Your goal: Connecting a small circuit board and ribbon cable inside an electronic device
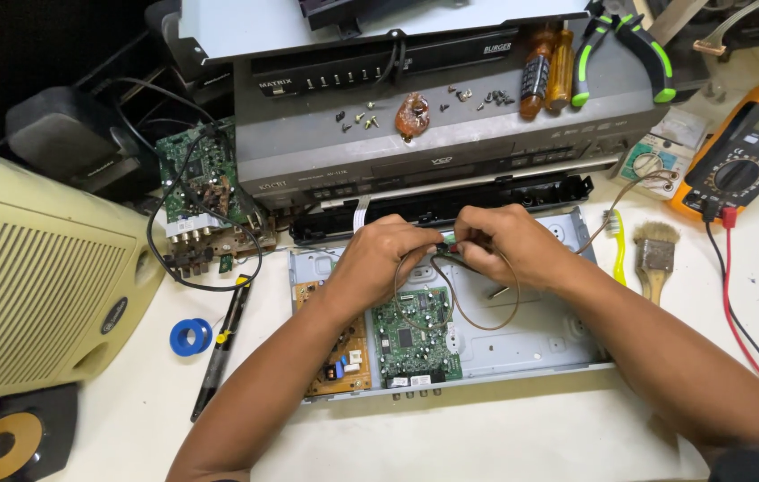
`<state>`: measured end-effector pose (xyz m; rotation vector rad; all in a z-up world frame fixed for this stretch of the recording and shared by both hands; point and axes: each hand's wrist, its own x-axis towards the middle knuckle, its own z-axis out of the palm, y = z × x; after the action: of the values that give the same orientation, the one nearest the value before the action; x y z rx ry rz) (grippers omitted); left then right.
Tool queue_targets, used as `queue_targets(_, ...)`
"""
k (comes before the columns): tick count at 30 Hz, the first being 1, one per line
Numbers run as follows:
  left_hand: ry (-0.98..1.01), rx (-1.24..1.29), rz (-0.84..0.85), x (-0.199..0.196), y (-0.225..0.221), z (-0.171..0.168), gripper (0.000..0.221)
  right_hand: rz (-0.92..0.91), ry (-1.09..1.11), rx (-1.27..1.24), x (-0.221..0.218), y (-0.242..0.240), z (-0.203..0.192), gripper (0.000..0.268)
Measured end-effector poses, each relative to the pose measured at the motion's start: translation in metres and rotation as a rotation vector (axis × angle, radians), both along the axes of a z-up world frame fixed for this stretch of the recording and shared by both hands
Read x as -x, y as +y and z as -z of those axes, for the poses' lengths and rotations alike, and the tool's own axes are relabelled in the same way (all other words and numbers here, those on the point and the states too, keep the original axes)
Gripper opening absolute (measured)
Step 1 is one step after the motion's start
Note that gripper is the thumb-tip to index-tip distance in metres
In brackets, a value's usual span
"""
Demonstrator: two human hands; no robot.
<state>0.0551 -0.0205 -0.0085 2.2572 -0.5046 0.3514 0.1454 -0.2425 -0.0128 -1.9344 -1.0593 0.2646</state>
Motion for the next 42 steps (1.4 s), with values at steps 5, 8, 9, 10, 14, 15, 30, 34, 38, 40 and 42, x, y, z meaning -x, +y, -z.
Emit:
queue_targets(5,-0.012,-0.006,0.005,0.0,-0.001,0.001,0.014,-0.006,-0.001,-0.007,0.0,0.0,-0.002,0.004)
queue_targets(8,-0.015,-0.004,0.004,0.001,-0.003,0.001,0.015,-0.01,-0.005,0.004,0.002,0.0,-0.005,0.004)
queue_targets(9,-0.018,-0.007,0.003,0.002,-0.003,0.0,0.015,-0.015,-0.009,0.01,0.003,0.0,-0.007,0.004)
queue_targets(10,-0.019,-0.007,0.004,0.002,-0.003,-0.001,0.015,-0.015,-0.01,0.01,0.002,0.0,-0.006,0.004)
queue_targets(14,-0.016,-0.026,0.002,0.002,-0.002,0.001,0.016,-0.028,-0.009,0.022,0.0,-0.001,-0.001,0.003)
queue_targets(15,-0.019,-0.027,-0.003,0.002,-0.002,0.003,0.015,-0.03,-0.011,0.022,0.0,-0.001,0.0,0.003)
queue_targets(30,-0.027,-0.05,-0.011,0.002,-0.004,0.004,0.014,-0.046,0.009,0.069,0.001,-0.001,-0.012,0.003)
queue_targets(34,-0.02,-0.05,-0.013,0.003,-0.004,-0.001,0.014,-0.05,0.027,0.068,0.001,-0.001,-0.011,0.003)
queue_targets(38,-0.022,-0.036,-0.003,0.003,-0.004,-0.004,0.014,-0.044,0.038,0.071,0.001,-0.002,-0.011,0.004)
queue_targets(40,-0.024,-0.031,0.004,0.002,-0.003,-0.003,0.013,-0.04,0.038,0.074,0.0,-0.002,-0.009,0.005)
queue_targets(42,-0.023,-0.014,-0.001,0.002,-0.002,-0.002,0.013,-0.005,-0.016,0.07,-0.001,-0.002,-0.008,0.004)
